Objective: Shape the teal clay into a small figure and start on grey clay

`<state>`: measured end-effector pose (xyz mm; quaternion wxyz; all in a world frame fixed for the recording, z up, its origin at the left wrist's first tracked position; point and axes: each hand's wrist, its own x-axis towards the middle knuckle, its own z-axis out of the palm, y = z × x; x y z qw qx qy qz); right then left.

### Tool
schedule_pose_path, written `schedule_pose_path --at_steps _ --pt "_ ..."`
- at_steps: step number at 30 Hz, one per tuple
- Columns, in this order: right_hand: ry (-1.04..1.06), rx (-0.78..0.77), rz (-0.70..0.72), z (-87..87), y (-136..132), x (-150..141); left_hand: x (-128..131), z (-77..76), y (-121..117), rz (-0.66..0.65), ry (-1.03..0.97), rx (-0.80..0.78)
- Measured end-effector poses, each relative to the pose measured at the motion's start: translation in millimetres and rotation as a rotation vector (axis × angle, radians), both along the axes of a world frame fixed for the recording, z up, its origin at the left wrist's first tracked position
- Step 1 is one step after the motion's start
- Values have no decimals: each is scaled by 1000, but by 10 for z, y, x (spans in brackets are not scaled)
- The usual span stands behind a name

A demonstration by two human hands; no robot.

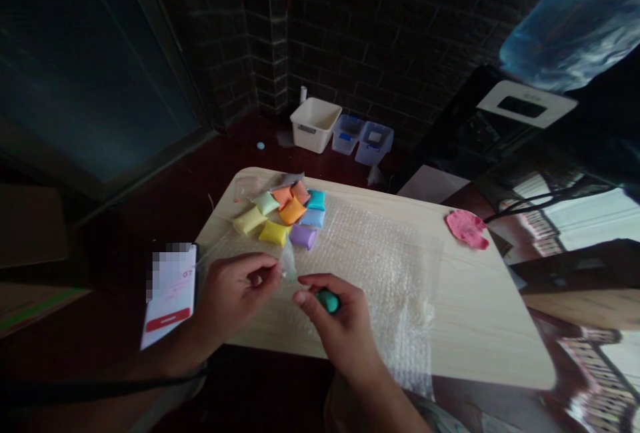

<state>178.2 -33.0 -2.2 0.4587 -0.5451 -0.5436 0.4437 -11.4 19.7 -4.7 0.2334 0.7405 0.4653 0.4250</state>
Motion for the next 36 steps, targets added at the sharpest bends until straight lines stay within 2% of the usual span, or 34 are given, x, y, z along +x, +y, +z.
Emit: schedule_pose_path --at_steps 2,5,8,11,14,17,18,20,21,22,24,27,30,36 --pt "-284 186 124 -39 1 14 14 -35 37 -10 42 0" --pt "-549 370 173 -121 37 13 34 -52 85 -32 93 5" --pt "-719 410 176 -237 91 -4 70 -73 81 -97 103 10" --pt "-795 396 196 -327 116 -23 125 -125 20 -171 125 16" --pt "-697 333 179 -347 119 -29 143 -148 -26 -222 120 14" --pt "-410 150 112 -311 153 10 63 -90 42 -221 34 0" --pt "-279 59 79 -296 174 34 19 -61 93 -180 0 -5" --pt "-10 -135 2 -268 225 86 -69 -18 211 -14 -45 -42" --pt "105 -215 -36 -256 250 110 -103 -10 265 45 -62 -103" --pt "196 -277 -64 -246 271 130 -126 -14 307 44 -95 -201" --pt "290 -340 -92 -230 298 155 -133 -50 342 -89 -190 -473" --pt "313 -366 -60 -219 293 166 -73 -121 290 -234 -318 -725" --pt "291 -331 -9 -232 251 169 -4 -148 223 -233 -419 -805" --pt "110 40 105 -252 192 146 19 -125 207 -308 -453 -859"
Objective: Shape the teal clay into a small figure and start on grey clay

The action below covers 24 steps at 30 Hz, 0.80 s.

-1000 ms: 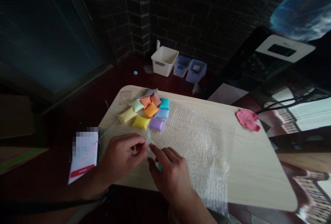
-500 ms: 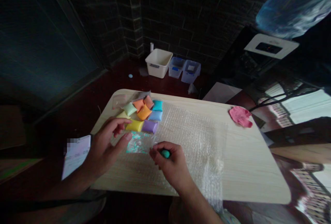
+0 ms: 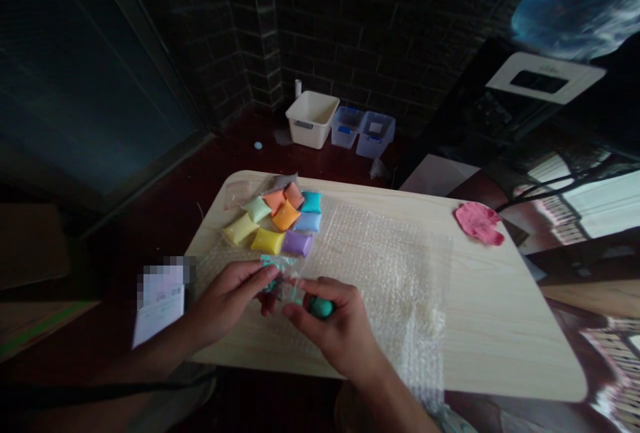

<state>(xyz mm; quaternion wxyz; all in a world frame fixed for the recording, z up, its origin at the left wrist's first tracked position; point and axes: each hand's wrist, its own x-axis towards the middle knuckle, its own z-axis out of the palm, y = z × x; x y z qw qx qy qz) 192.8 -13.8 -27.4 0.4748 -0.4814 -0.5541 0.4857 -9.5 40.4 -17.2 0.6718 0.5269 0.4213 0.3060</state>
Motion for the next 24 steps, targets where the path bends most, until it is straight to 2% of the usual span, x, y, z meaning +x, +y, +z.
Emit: schedule_pose_path --at_steps 2,4,9,15,21,24 --pt "-63 107 -2 12 3 -13 -1 9 -14 -6 -43 -64" --pt "-125 136 -21 32 5 -23 5 21 -35 21 -97 -151" --pt "-131 -16 54 93 -22 -39 31 38 -64 42 -137 -204" --pt "-44 -3 35 84 -58 -59 33 44 -70 20 -145 -195" --pt "150 -277 175 107 -40 -84 23 72 -110 -4 -30 -99" --pt "162 -318 148 133 -22 -70 9 61 -113 -30 47 -37"
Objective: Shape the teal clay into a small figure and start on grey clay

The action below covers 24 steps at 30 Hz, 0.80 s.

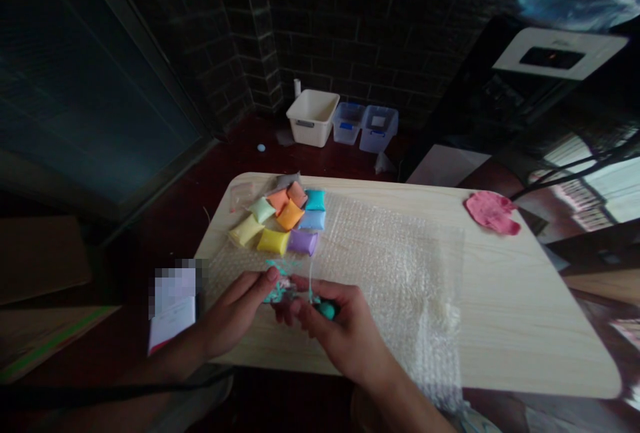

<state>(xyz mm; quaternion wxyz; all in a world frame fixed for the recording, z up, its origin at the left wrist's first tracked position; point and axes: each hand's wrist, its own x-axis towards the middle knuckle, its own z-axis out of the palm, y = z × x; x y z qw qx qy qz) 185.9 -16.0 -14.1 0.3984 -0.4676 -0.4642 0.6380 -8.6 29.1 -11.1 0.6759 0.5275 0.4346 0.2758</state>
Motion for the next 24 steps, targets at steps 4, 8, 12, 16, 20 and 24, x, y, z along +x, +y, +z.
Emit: schedule_pose_path --at_steps 4,8,12,16,20,24 --pt "70 -106 -128 -10 -10 27 -8 -22 28 -4 14 19" --pt "133 -141 -208 -32 -25 27 2 -4 61 -19 -41 41" --pt "77 -51 -193 -4 -5 38 15 35 53 42 -40 42" --pt "-48 106 -105 7 2 52 13 60 42 68 -54 31" --pt "-103 210 -27 -21 -33 12 2 36 52 74 -121 -18" --pt "11 177 30 -7 -49 -45 1 -9 45 62 -174 -93"
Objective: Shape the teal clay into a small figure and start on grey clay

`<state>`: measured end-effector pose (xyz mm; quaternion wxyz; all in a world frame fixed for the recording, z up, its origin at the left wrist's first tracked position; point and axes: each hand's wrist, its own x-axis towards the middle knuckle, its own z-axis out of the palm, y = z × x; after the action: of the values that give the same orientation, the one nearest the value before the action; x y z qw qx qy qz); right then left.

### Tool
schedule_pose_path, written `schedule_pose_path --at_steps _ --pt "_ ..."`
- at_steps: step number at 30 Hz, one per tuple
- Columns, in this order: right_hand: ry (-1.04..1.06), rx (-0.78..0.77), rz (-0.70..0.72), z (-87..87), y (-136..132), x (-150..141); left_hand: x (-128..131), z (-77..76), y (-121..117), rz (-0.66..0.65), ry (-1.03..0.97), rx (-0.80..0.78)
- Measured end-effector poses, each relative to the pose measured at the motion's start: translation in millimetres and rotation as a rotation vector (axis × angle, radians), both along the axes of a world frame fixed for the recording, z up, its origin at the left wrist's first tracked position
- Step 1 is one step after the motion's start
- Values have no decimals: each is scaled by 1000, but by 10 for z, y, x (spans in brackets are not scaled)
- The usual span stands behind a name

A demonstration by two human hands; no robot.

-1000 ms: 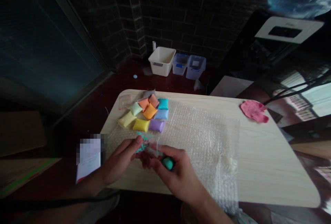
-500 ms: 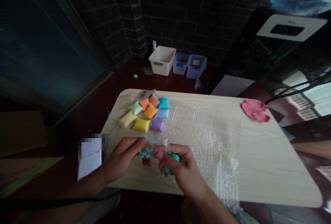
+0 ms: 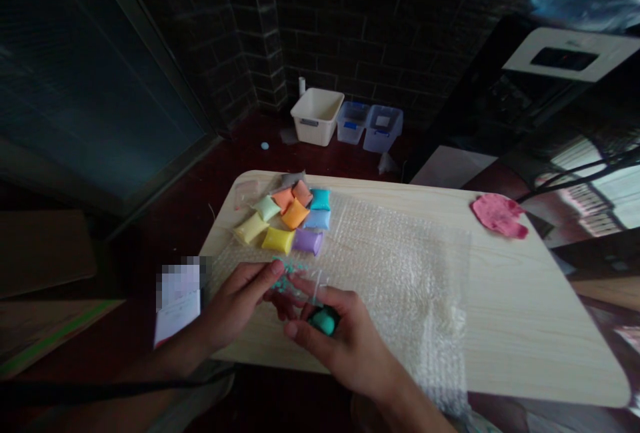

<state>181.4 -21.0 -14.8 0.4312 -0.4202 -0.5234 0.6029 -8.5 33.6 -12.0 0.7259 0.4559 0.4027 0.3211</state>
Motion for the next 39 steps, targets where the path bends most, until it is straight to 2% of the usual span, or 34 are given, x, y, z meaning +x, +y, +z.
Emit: schedule_pose_path --at_steps 2,5,7,12,15,20,24,31,35,39 --pt "32 -69 37 13 7 -7 2 -12 -8 -5 6 -17" --pt "-28 -143 70 14 13 14 7 -19 -11 0 53 1" --pt "-90 -114 91 14 7 36 13 -25 -8 4 76 19" --pt "-290 118 173 65 -5 53 38 -66 1 -11 8 -56" --pt "-387 196 197 98 10 34 47 -74 2 0 15 -85" --pt "-363 168 183 105 41 29 36 -26 -1 67 105 -81" --pt "-344 160 217 107 33 58 19 -5 1 54 107 -79" --pt "-416 236 206 84 15 39 27 -116 -2 118 30 -165" --pt "-475 190 151 62 40 37 16 -149 -5 55 -135 -179" --pt "-443 168 155 77 55 58 -19 -136 -4 -3 -134 -145"
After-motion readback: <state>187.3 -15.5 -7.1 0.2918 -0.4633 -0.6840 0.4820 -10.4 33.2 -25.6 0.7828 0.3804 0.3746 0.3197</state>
